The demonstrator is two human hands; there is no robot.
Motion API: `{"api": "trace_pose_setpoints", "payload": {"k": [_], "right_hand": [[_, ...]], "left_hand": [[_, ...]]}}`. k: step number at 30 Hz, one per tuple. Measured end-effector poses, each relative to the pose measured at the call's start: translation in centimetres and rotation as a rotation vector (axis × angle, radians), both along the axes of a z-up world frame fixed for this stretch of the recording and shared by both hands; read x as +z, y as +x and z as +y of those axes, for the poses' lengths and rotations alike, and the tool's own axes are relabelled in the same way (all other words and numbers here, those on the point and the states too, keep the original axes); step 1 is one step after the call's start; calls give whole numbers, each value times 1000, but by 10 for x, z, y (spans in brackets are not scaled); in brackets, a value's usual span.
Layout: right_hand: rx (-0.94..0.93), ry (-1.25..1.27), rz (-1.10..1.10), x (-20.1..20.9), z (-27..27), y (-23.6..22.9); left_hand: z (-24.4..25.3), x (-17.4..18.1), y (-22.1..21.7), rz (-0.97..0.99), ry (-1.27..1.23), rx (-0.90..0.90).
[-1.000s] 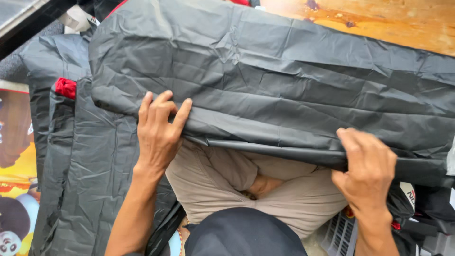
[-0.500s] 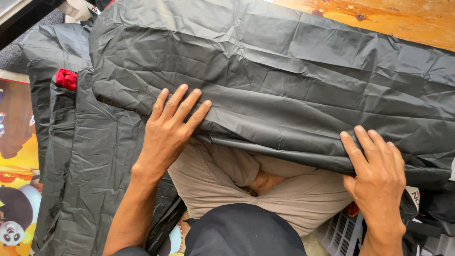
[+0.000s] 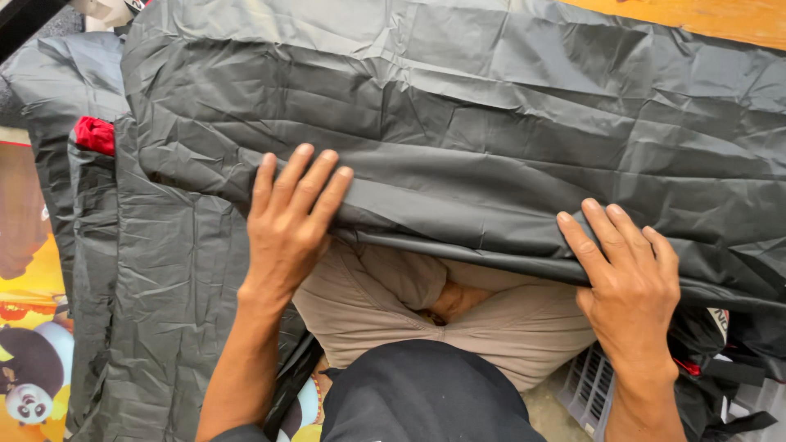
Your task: The person brushes a large black fabric piece with a small duster on a wooden table and then folds it multiple times into a compact square shape.
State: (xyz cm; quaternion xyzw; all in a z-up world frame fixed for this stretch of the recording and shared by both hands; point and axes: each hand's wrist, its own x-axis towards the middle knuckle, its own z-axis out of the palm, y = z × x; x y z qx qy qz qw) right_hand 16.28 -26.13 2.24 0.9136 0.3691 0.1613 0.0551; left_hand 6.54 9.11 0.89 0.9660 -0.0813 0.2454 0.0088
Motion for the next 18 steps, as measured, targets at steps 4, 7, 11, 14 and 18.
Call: {"api": "trace_pose_setpoints", "payload": {"k": [4,7,11,14,18], "right_hand": [[73,106,65,7,-5,5],[38,143,174,26,-11,7],[71,82,262,41,-20,24],[50,-3,365,35,-33,42],[-100,-61,607,24,-37,55]], "left_hand": [[23,7,-10,25,47,123],[41,19,-15,106,34,137],[60,53,-10,223,72,103],[72,72,1,396,54,74],[75,80,22,572,52,114]]}}
